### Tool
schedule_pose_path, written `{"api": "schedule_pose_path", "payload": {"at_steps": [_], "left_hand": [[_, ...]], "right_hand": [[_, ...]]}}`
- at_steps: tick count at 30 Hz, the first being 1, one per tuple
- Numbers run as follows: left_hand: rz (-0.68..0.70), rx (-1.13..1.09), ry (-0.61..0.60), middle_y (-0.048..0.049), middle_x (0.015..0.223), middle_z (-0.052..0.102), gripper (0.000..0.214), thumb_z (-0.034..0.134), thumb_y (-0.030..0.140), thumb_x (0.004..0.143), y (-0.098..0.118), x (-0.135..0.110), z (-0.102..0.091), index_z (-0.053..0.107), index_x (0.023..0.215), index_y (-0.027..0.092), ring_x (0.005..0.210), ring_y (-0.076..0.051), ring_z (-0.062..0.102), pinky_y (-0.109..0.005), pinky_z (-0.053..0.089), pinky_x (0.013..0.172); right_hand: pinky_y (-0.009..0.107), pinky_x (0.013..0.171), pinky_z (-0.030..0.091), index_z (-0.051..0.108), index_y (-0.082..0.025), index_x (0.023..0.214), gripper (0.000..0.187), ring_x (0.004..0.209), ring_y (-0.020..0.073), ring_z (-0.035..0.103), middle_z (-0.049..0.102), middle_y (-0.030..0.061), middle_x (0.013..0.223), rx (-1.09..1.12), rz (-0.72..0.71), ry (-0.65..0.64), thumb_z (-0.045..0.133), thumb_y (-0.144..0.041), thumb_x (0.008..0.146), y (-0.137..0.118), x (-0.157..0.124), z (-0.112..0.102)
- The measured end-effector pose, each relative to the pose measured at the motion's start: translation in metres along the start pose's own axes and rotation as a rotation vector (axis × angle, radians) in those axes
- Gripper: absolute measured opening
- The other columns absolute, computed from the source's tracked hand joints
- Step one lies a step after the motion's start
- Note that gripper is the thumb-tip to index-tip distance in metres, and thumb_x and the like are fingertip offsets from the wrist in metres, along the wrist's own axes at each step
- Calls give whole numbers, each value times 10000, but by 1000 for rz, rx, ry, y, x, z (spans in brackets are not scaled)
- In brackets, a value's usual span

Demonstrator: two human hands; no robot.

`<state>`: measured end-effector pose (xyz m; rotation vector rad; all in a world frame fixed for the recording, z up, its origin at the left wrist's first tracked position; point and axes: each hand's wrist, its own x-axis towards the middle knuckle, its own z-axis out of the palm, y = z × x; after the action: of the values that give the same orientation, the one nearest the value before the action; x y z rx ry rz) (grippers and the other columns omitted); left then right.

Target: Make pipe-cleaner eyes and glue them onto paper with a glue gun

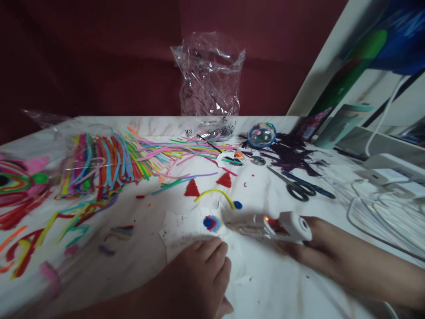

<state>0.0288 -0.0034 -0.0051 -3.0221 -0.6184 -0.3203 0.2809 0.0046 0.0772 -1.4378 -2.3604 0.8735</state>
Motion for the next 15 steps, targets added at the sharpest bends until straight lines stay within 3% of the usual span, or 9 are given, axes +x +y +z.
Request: {"api": "schedule_pose_path", "payload": {"at_steps": [6,15], "left_hand": [[-9,10,31,-186,1211,599,526,663,473,763,0,-1,2,572,1081,63,1119,-299,538,-394,446,943],[-5,36,52,-177,1209,606,510,659,475,765,0,-1,2,580,1070,75,1116,-296,548,-391,448,946]], "right_hand": [[233,632,485,637,-210,804,195,677,172,621,691,-8,756,-20,-3,0,451,-243,852,4,0,1],[203,452,407,559,-214,654,251,509,127,510,562,-28,567,-3,-22,82,460,-305,866,14,2,10]]}}
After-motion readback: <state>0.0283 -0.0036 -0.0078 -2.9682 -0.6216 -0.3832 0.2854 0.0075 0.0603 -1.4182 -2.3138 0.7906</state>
